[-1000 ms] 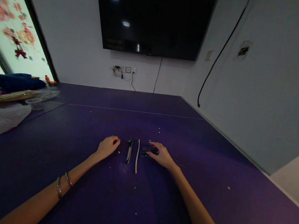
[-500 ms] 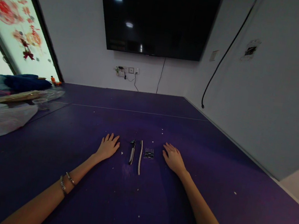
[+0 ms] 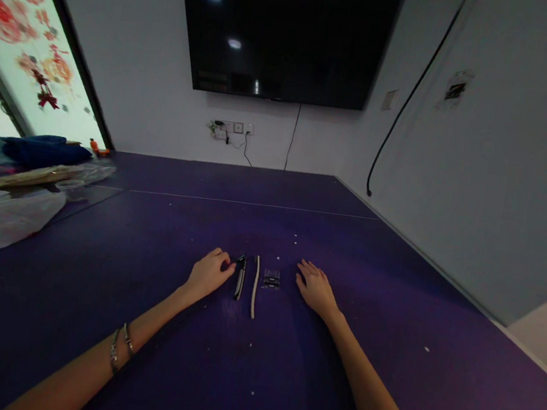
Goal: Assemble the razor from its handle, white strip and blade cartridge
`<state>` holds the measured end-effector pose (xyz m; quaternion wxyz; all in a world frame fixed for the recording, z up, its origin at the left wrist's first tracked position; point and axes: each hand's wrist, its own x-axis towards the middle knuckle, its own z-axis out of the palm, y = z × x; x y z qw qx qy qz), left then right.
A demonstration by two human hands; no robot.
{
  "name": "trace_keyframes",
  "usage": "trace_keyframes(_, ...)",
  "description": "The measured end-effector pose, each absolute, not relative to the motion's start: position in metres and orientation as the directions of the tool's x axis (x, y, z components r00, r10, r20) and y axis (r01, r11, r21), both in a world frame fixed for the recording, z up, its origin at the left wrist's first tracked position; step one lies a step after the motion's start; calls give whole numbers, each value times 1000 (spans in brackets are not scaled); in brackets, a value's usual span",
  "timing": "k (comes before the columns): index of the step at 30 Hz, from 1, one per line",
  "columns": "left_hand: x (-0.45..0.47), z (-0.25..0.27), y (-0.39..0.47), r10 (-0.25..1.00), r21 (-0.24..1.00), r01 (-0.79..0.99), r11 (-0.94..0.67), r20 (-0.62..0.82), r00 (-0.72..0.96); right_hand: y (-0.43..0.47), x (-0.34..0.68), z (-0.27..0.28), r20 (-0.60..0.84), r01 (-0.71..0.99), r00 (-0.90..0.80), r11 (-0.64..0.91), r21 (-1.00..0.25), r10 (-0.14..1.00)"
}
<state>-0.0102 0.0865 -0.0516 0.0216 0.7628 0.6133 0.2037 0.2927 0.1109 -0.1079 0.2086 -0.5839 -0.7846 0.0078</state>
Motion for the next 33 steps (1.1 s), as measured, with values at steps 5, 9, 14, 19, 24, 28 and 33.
trace_keyframes(5, 22, -51, 88, 978, 397, 902, -167, 185, 99, 110, 292, -108, 327, 908, -229, 322, -268, 917)
trace_keyframes(9, 29, -57, 96, 990, 450, 886, -113, 125, 63, 111, 293, -108, 322, 911, -233, 321, -258, 918)
trace_keyframes(14, 29, -65, 98, 994, 495, 863, -99, 95, 60, 112, 293, -109, 338, 903, -225, 326, -280, 914)
trace_keyframes(19, 23, -61, 102, 997, 611, 788, -74, 43, 59, 110, 292, -107, 328, 908, -225, 319, -270, 918)
trace_keyframes(24, 13, -49, 113, 990, 821, 571, -6, -78, 122, 110, 292, -107, 329, 914, -230, 319, -251, 916)
trace_keyframes(28, 8, -42, 119, 981, 954, 284, 100, -142, 130, 111, 293, -109, 340, 909, -225, 322, -264, 913)
trace_keyframes(33, 3, -36, 123, 980, 982, -24, 188, -186, 70, 110, 292, -108, 350, 916, -228, 322, -238, 909)
